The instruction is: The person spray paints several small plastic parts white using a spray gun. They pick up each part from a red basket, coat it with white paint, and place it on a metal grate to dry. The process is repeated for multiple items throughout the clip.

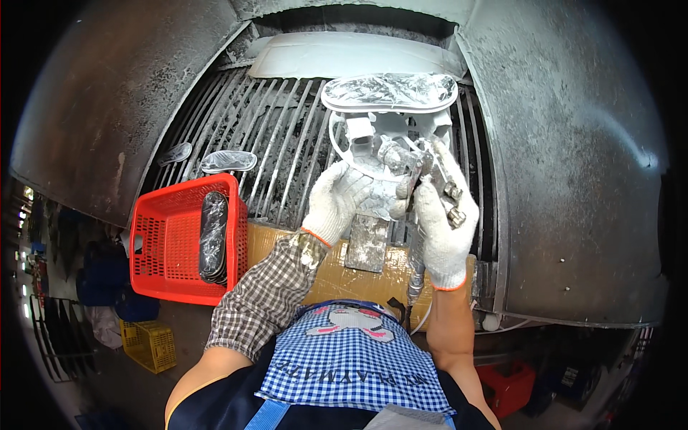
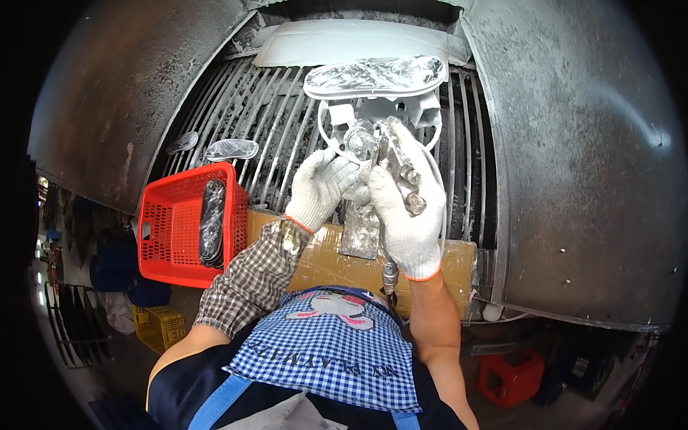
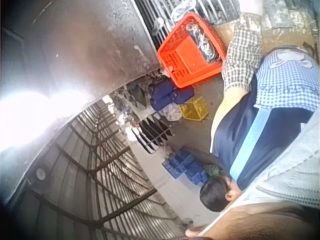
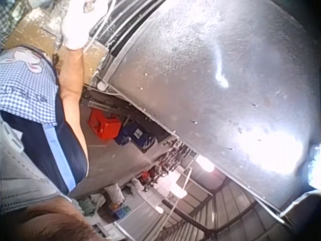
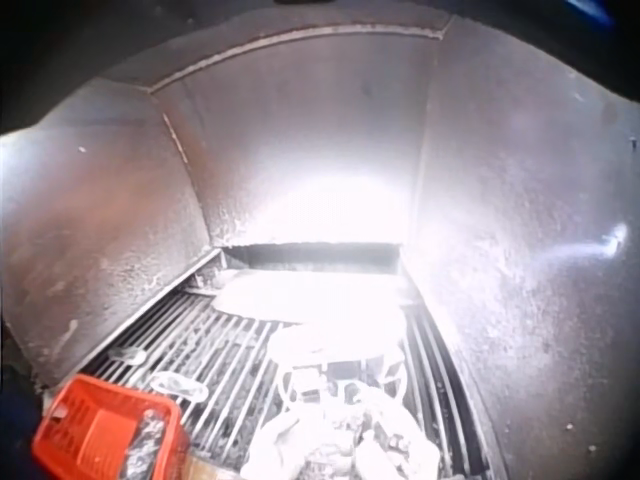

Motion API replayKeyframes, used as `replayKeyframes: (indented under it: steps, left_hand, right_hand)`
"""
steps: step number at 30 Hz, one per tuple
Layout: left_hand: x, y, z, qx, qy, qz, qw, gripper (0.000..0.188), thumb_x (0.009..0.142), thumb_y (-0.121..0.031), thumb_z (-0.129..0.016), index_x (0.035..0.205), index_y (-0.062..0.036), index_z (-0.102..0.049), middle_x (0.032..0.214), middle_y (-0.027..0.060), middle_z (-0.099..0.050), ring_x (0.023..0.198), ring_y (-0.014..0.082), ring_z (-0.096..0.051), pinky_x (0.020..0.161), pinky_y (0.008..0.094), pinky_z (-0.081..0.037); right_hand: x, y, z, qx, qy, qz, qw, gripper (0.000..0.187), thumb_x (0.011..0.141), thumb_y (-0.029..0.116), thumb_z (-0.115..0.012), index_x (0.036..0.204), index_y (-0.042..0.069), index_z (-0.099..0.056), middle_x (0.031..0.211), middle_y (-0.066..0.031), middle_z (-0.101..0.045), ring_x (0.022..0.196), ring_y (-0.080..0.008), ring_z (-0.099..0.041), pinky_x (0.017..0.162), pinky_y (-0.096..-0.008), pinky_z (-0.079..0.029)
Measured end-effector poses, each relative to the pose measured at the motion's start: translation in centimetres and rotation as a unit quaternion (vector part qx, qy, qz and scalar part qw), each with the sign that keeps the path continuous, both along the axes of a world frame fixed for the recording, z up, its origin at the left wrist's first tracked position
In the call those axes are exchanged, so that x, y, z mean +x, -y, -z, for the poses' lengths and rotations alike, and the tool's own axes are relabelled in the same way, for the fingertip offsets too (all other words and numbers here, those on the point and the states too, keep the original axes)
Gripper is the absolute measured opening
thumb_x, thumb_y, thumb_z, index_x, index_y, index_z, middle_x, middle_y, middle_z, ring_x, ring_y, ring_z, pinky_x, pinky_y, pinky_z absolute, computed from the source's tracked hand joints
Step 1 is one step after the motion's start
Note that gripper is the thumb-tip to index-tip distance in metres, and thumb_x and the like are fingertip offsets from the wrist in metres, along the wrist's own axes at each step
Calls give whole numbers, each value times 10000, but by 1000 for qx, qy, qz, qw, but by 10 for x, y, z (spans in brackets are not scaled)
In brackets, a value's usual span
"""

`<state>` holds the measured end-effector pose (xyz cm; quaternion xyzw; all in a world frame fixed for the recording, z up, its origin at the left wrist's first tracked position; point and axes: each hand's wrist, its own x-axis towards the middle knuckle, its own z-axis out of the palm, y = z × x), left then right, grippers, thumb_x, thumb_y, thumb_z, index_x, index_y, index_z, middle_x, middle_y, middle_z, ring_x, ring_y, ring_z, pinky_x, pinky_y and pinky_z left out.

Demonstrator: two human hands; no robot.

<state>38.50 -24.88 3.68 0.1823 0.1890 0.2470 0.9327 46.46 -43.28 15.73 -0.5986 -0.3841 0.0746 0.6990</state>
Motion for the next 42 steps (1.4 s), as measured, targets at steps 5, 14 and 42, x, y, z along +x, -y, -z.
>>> replayKeyframes:
  steps: [5,14,42]
  left_hand:
    - [0,-3,3,-9,6,-6,1000,443,980,-311,-714,1299,-16,-628,1229,157,-677,1151,333,-650,1002,505,-541]
    - [0,-6,8,11,-27,-21,999,505,1001,-302,-653,1376,27,-577,1318,247,-656,1212,385,-662,992,498,-586]
    - [63,37,-58,66,31,-8,997,355,1017,-206,-724,1291,1,-637,1256,156,-689,1228,298,-653,1093,447,-526]
  right_hand:
    - [-2,1,-6,31,-50,-28,998,583,1057,70,-610,1588,-88,-426,1374,-169,-672,1142,-148,-680,973,-281,-548]
    - [1,-7,-8,67,-171,-25,983,524,1064,56,-636,1544,-84,-481,1296,-187,-687,961,-143,-705,801,-286,-590]
    - [-1,80,37,-4,-156,155,975,575,1108,90,-560,1615,-78,-346,1242,-178,-686,904,-139,-652,802,-294,-583]
